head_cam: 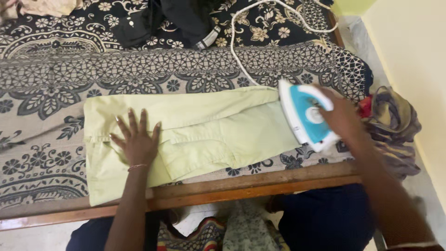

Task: The person irons a pair of light yellow shorts on a wooden table covered with a patterned cloth. They smooth the fabric, use a blue and white iron to press the garment, and fold the shorts into a neat stack.

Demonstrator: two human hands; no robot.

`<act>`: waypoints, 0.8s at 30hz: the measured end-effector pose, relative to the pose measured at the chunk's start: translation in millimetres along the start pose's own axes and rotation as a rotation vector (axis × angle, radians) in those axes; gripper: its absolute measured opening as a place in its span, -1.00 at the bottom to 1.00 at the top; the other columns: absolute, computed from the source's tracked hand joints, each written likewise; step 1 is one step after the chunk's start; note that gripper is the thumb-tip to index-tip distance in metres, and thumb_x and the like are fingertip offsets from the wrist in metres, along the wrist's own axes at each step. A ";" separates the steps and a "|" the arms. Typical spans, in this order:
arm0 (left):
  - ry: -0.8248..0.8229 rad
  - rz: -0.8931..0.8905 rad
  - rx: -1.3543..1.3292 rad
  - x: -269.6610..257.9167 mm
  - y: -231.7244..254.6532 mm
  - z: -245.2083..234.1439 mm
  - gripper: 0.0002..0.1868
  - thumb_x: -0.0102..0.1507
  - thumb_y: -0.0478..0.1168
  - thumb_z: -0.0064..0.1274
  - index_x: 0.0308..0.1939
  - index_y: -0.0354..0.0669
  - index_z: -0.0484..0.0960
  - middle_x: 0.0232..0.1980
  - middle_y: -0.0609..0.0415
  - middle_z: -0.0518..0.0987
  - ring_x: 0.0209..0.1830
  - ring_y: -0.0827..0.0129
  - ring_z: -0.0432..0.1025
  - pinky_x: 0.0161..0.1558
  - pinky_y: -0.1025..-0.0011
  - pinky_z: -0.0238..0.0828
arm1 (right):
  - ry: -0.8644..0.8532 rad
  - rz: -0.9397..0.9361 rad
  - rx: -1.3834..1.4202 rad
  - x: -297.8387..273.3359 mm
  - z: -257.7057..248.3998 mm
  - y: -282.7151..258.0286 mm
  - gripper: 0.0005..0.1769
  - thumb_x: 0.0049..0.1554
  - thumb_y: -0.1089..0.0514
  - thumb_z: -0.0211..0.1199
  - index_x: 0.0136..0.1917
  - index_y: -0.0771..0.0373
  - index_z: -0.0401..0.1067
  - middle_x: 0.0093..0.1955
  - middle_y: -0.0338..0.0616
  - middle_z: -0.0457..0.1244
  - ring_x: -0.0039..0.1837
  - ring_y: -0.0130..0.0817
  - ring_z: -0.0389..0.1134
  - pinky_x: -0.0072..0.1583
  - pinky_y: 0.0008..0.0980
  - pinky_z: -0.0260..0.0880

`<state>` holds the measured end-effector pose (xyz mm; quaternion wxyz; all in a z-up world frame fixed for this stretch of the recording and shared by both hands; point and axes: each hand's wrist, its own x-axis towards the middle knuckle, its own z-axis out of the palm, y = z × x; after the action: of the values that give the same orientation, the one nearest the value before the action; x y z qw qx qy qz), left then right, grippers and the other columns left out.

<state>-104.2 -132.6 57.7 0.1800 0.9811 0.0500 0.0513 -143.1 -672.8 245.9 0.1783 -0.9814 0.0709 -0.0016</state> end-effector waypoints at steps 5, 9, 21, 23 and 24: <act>-0.008 0.005 0.003 -0.7 1.5 2.5 -0.19 0.36 0.43 -0.50 0.63 0.26 0.04 0.73 0.05 -0.15 0.70 -0.08 -0.45 0.45 -0.47 -0.62 | 0.135 0.085 -0.290 6.4 -29.6 42.8 -0.19 0.21 0.13 0.26 0.68 -0.21 0.18 0.12 0.33 0.35 0.15 0.31 0.37 0.19 0.14 0.37; -0.028 0.054 0.045 5.6 -4.4 2.0 -0.12 0.32 0.47 -0.45 0.64 0.23 -0.01 0.71 -0.01 -0.18 0.68 -0.15 -0.45 0.39 -0.52 -0.63 | 0.127 0.090 -0.331 32.7 -17.4 82.2 -0.17 0.19 0.10 0.26 0.68 -0.17 0.16 0.12 0.33 0.34 0.16 0.32 0.37 0.18 0.17 0.36; -0.051 0.562 0.277 27.3 -10.3 -6.7 -0.19 0.22 0.24 -0.04 0.53 0.18 0.21 0.64 0.12 0.16 0.64 0.27 0.06 0.46 -0.15 0.06 | 0.054 0.063 -0.670 95.9 88.7 81.2 0.01 0.10 -0.17 0.27 0.68 0.00 -0.09 0.65 0.42 -0.20 0.60 0.41 -0.20 0.29 0.64 -0.09; -0.035 0.572 0.304 27.7 -9.7 -9.5 -0.25 0.25 0.15 0.00 0.51 0.18 0.23 0.61 0.13 0.20 0.61 0.28 0.11 0.44 -0.11 0.10 | 0.017 0.107 -0.681 94.4 91.8 75.8 -0.06 0.13 -0.14 0.25 0.67 0.00 -0.03 0.63 0.43 -0.16 0.59 0.42 -0.17 0.28 0.63 -0.06; -0.024 0.577 0.316 29.1 -8.4 -8.1 -0.28 0.26 0.11 0.01 0.50 0.18 0.24 0.60 0.13 0.22 0.60 0.28 0.13 0.43 -0.09 0.13 | 0.012 0.097 -0.757 94.8 89.0 75.0 -0.11 0.16 -0.14 0.23 0.65 0.05 0.02 0.63 0.38 -0.12 0.60 0.36 -0.13 0.29 0.62 -0.05</act>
<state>-77.0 -118.6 64.7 0.0043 0.9711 -0.2248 0.0802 -57.1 -724.4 134.2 -0.1974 -0.9733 0.1138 0.0272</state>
